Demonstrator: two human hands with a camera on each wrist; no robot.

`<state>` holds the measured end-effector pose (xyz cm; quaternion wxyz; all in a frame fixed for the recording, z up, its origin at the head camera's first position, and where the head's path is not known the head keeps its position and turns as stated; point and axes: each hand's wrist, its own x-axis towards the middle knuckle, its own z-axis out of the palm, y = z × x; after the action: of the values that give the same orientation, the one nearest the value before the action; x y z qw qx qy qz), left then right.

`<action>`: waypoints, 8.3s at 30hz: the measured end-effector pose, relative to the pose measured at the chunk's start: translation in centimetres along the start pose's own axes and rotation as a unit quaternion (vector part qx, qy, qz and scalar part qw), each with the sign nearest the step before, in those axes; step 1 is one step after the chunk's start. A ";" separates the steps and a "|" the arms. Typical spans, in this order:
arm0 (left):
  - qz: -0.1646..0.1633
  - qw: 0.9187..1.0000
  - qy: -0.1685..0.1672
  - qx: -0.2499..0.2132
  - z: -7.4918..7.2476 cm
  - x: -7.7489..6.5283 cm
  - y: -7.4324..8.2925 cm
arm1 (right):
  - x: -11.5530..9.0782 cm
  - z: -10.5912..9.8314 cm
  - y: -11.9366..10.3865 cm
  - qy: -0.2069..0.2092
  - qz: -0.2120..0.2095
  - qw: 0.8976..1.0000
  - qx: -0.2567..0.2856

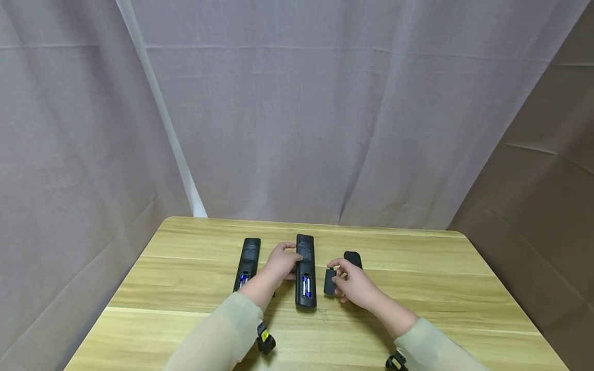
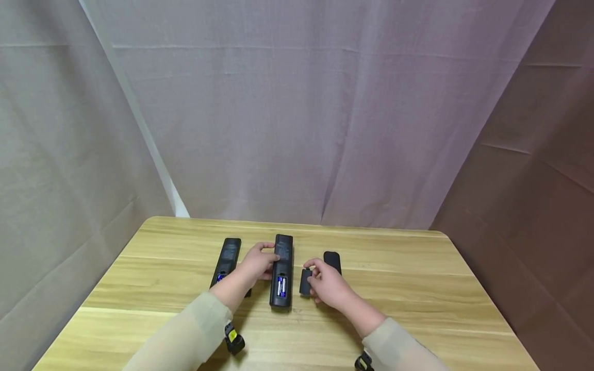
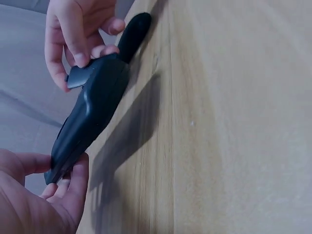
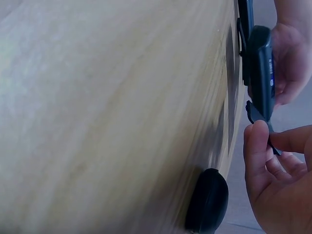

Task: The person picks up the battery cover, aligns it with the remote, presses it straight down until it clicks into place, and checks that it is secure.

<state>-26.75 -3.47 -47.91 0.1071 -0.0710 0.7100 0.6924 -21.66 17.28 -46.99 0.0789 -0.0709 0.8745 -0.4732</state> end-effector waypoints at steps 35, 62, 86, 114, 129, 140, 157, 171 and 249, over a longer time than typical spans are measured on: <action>-0.006 0.999 -0.009 -0.031 -0.8 -1.5 0.6 | 0.1 -1.2 -0.8 0.000 -0.027 0.999 0.030; 0.000 0.999 0.000 -0.043 0.2 -1.2 -0.2 | -0.9 0.5 -2.3 -0.045 -0.037 0.995 0.076; 0.000 0.999 -0.008 -0.047 0.6 -1.3 -0.3 | -1.5 1.5 -2.7 -0.062 -0.022 0.993 0.096; -0.003 0.999 -0.019 -0.047 0.8 -1.3 0.1 | -1.1 1.7 -2.6 -0.041 -0.052 0.998 0.007; -0.004 0.999 -0.020 -0.043 0.8 -1.3 0.3 | -1.0 1.6 -2.5 -0.031 -0.074 0.997 -0.021; -0.003 0.999 -0.027 -0.047 0.9 -1.5 0.3 | -1.1 1.6 -2.2 -0.027 -0.069 0.997 -0.030; -0.007 0.998 -0.025 -0.048 0.8 -1.7 0.1 | -1.3 2.0 -2.1 -0.014 -0.066 0.997 -0.024; -0.004 0.998 -0.025 -0.058 0.9 -2.2 0.1 | -1.1 2.0 -2.2 0.059 -0.019 0.996 0.064; 0.011 0.997 -0.047 -0.056 2.6 -1.8 1.1 | -1.6 1.6 -1.5 0.076 0.033 0.992 0.097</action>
<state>-25.11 -0.94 -46.44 0.1288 -0.0361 0.6646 0.7351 -19.71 15.47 -46.44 0.0345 0.0024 0.8300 -0.5566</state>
